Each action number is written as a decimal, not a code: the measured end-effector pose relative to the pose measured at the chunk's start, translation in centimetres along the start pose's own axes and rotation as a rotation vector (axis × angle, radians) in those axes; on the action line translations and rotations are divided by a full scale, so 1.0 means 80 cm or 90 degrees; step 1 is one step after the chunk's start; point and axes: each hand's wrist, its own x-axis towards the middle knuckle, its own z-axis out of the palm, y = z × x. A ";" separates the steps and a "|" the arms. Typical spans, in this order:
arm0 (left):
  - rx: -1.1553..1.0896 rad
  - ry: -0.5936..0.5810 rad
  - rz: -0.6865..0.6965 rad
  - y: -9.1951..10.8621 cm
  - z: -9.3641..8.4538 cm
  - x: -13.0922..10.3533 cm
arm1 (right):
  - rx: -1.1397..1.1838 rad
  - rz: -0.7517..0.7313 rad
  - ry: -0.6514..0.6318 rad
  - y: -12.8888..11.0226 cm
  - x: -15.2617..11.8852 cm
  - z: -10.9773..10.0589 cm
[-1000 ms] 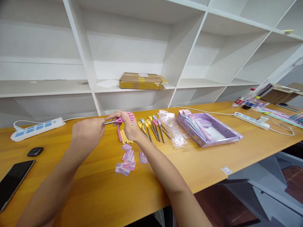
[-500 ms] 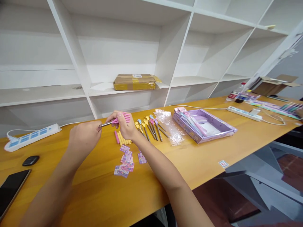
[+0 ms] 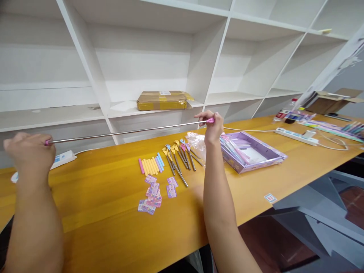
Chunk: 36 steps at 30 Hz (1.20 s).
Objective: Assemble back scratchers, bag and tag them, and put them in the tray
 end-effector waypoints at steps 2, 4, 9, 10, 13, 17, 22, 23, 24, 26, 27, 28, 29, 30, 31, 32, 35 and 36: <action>0.025 0.055 0.029 -0.014 0.009 0.003 | 0.007 0.017 0.007 0.006 0.007 -0.013; 0.035 0.069 0.048 -0.014 0.014 0.001 | 0.027 0.027 0.021 0.013 0.007 -0.014; 0.070 0.066 0.080 -0.002 0.014 -0.003 | 0.063 0.043 0.029 0.025 0.007 -0.012; 0.076 0.069 0.084 -0.002 0.013 -0.003 | 0.067 0.049 0.019 0.026 0.007 -0.014; 0.088 0.073 0.079 -0.005 0.011 -0.003 | 0.078 0.067 -0.001 0.026 0.009 -0.018; 0.085 0.044 0.102 -0.008 0.010 -0.004 | 0.077 0.089 0.007 0.024 0.008 -0.016; 0.081 0.049 0.113 -0.011 0.011 -0.005 | 0.090 0.108 0.016 0.023 0.007 -0.015; 0.078 0.049 0.123 -0.011 0.012 -0.006 | 0.096 0.112 0.017 0.023 0.007 -0.015; 0.077 0.049 0.127 -0.012 0.012 -0.006 | 0.102 0.116 0.021 0.023 0.007 -0.015; 0.080 0.048 0.131 -0.012 0.013 -0.006 | 0.109 0.127 0.028 0.023 0.007 -0.015; 0.085 0.045 0.131 -0.012 0.012 -0.006 | 0.110 0.133 0.031 0.023 0.008 -0.015; 0.091 0.044 0.131 -0.012 0.012 -0.006 | 0.110 0.138 0.033 0.024 0.008 -0.015; 0.096 0.042 0.136 -0.012 0.012 -0.006 | 0.110 0.142 0.034 0.024 0.008 -0.014; 0.100 0.041 0.140 -0.012 0.011 -0.007 | 0.111 0.144 0.036 0.024 0.008 -0.014; 0.105 0.038 0.143 -0.011 0.009 -0.007 | 0.114 0.145 0.036 0.024 0.008 -0.014; 0.107 0.036 0.145 -0.011 0.008 -0.008 | 0.117 0.145 0.036 0.025 0.008 -0.014; 0.112 0.019 0.142 -0.007 0.003 -0.011 | 0.128 0.149 0.028 0.026 0.007 -0.017; 0.114 0.015 0.141 -0.005 0.003 -0.011 | 0.130 0.152 0.024 0.026 0.007 -0.018</action>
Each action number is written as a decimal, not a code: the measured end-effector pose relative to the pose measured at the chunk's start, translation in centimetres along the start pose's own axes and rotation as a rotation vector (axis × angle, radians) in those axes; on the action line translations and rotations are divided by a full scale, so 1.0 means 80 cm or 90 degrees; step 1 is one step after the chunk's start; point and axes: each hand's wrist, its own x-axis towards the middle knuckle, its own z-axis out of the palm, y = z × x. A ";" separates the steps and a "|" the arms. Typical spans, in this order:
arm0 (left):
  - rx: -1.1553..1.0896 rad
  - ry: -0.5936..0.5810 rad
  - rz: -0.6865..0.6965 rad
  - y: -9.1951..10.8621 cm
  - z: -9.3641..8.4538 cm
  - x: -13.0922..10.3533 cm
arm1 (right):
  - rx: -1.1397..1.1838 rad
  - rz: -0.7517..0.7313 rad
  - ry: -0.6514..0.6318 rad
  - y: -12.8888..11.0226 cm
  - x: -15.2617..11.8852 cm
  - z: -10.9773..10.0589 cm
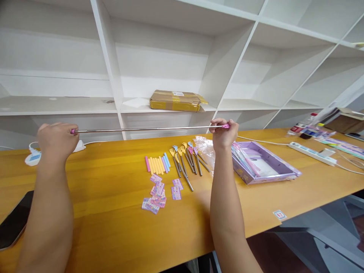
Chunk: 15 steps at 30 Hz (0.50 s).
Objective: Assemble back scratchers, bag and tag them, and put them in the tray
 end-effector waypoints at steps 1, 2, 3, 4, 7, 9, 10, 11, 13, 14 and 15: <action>0.002 -0.002 0.002 0.001 0.001 0.001 | 0.000 0.002 -0.002 0.000 0.000 -0.002; 0.002 0.002 0.005 0.003 0.003 0.002 | 0.001 0.001 -0.002 0.000 0.001 -0.004; 0.002 0.009 0.005 0.003 0.007 0.004 | 0.001 0.000 -0.001 0.000 0.001 -0.006; -0.001 0.021 0.006 0.004 0.013 0.006 | 0.002 0.000 0.000 0.001 0.002 -0.008; -0.023 0.052 -0.008 0.004 0.031 0.013 | 0.014 -0.001 0.013 0.001 0.006 -0.013; -0.048 0.065 -0.008 0.005 0.037 0.015 | 0.023 -0.004 0.022 0.002 0.008 -0.015; -0.060 0.067 -0.004 0.007 0.037 0.016 | 0.027 -0.008 0.027 0.001 0.008 -0.016; -0.067 0.067 -0.005 0.009 0.035 0.015 | 0.031 -0.011 0.030 0.001 0.008 -0.016; -0.073 0.050 -0.015 0.016 0.028 0.013 | 0.040 -0.017 0.032 0.000 0.007 -0.016; -0.077 0.034 -0.025 0.021 0.024 0.012 | 0.046 -0.019 0.031 0.000 0.006 -0.015; -0.085 0.015 -0.033 0.027 0.019 0.011 | 0.050 -0.022 0.026 0.000 0.005 -0.014</action>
